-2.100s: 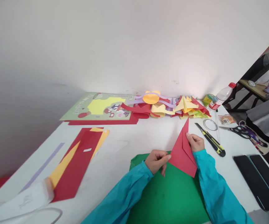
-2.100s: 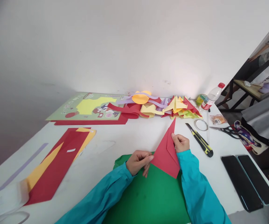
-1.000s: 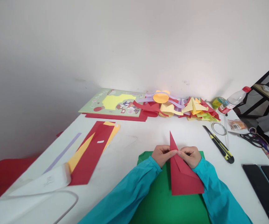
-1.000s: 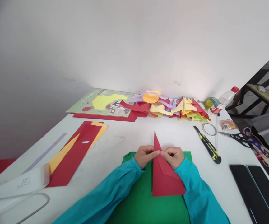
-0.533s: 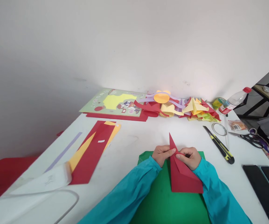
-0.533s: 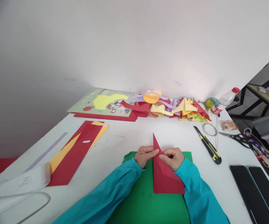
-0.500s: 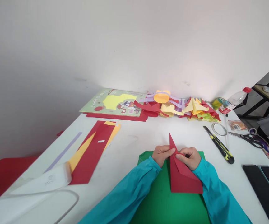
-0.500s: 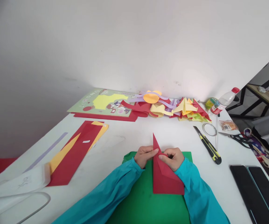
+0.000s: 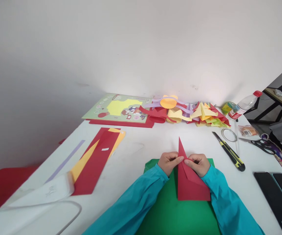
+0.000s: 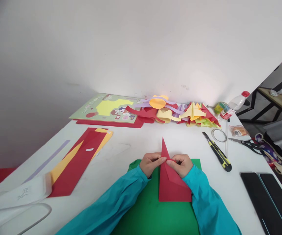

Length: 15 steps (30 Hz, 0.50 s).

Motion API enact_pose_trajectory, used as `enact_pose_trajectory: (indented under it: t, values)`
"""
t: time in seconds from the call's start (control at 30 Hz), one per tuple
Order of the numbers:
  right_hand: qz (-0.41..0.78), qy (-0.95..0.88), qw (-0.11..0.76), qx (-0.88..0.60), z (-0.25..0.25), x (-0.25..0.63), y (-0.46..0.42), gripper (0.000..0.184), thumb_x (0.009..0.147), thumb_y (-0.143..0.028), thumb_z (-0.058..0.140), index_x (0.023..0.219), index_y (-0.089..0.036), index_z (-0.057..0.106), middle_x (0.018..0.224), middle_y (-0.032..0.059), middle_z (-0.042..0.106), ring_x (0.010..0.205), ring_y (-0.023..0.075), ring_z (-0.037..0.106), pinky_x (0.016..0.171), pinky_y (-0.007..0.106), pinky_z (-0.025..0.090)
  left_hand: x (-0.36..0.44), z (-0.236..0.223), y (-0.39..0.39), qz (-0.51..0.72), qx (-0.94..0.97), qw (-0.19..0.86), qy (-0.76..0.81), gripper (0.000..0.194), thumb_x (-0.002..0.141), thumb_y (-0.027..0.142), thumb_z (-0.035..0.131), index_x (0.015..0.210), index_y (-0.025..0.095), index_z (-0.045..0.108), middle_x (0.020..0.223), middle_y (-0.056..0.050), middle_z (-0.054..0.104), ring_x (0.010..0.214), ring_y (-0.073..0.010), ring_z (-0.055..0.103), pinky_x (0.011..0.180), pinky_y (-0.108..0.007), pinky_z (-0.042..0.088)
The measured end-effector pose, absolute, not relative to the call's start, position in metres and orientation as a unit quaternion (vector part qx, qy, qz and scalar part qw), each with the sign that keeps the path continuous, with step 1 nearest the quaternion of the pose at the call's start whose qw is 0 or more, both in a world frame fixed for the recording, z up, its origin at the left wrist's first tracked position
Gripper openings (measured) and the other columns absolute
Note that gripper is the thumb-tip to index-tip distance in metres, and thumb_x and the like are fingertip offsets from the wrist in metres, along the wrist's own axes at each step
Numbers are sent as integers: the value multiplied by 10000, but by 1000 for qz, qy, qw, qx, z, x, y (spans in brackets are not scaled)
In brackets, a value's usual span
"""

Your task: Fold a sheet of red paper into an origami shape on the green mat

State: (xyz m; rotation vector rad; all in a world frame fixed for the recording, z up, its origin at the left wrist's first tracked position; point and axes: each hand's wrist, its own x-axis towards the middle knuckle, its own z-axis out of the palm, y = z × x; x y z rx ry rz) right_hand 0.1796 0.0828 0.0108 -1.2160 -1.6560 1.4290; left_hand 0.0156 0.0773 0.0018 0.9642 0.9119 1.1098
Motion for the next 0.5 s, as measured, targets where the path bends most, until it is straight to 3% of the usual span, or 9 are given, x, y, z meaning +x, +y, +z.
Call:
enact_pose_trajectory:
  t: [0.27, 0.5]
  values:
    - [596, -624, 278, -422, 13, 181, 81, 423, 724, -515, 582, 527, -150, 498, 453, -44, 407, 417, 65, 333, 405, 211, 250, 16, -2, 76, 492, 427, 649, 392, 386, 652, 463, 661, 497, 116, 591, 534, -3, 531, 510, -110, 476, 484, -233, 384]
    - [554, -634, 304, -446, 15, 180, 81, 448, 715, -525, 586, 496, -151, 475, 449, -53, 355, 424, 60, 295, 407, 214, 220, 17, 7, 72, 491, 449, 649, 369, 299, 574, 366, 744, 512, 119, 587, 578, -12, 597, 580, -132, 530, 551, -235, 423]
